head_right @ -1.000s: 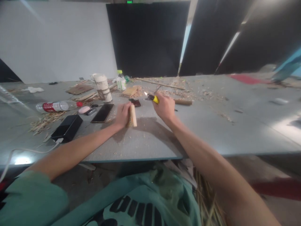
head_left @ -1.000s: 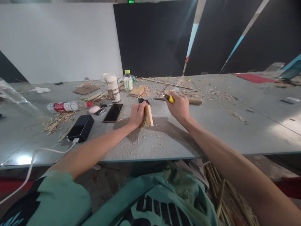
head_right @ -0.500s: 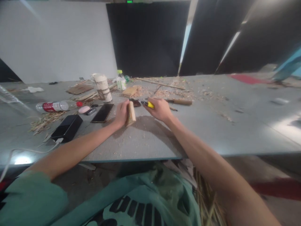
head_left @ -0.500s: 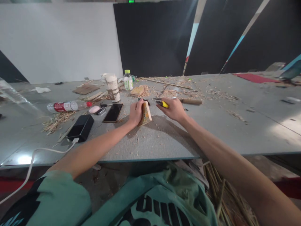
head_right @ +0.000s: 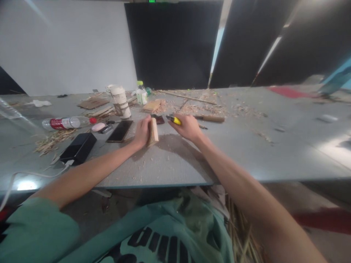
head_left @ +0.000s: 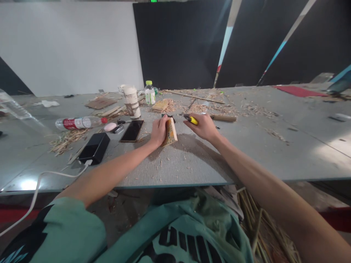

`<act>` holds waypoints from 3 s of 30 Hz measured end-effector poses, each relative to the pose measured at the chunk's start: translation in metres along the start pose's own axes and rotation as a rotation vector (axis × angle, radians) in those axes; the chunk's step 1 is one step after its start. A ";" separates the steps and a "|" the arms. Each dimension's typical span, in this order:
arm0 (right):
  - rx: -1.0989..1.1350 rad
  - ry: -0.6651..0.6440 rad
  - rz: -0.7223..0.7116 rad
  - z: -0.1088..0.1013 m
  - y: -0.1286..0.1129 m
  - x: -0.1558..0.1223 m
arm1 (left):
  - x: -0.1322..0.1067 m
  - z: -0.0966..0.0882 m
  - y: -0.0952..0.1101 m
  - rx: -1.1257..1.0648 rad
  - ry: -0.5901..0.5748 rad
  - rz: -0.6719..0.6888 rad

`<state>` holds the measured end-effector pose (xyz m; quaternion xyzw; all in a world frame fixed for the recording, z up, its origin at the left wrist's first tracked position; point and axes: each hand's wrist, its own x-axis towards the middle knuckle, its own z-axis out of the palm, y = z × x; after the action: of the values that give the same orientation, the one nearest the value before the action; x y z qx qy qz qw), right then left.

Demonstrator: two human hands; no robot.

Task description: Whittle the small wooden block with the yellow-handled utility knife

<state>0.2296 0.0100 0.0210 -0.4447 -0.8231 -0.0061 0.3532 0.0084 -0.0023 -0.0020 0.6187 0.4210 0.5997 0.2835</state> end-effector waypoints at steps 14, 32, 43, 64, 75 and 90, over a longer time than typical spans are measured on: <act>0.095 -0.042 -0.195 -0.004 -0.011 -0.006 | 0.000 -0.001 0.005 0.041 -0.018 0.021; -0.125 0.023 -0.083 0.001 -0.019 -0.007 | 0.002 -0.009 0.012 0.240 -0.355 0.343; -0.295 0.133 -0.114 -0.001 -0.026 -0.010 | 0.000 -0.011 0.029 0.315 -0.348 0.267; -0.294 0.160 -0.151 -0.006 -0.032 -0.009 | -0.008 -0.010 0.036 0.216 -0.360 0.217; -0.264 0.090 -0.290 -0.012 -0.023 -0.006 | -0.007 -0.008 0.036 0.252 -0.373 0.217; -0.352 0.173 -0.238 -0.005 -0.029 -0.009 | -0.004 -0.015 0.037 0.266 -0.425 0.234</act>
<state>0.2145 -0.0159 0.0282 -0.3969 -0.8228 -0.2293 0.3361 0.0005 -0.0259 0.0295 0.8068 0.3526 0.4248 0.2106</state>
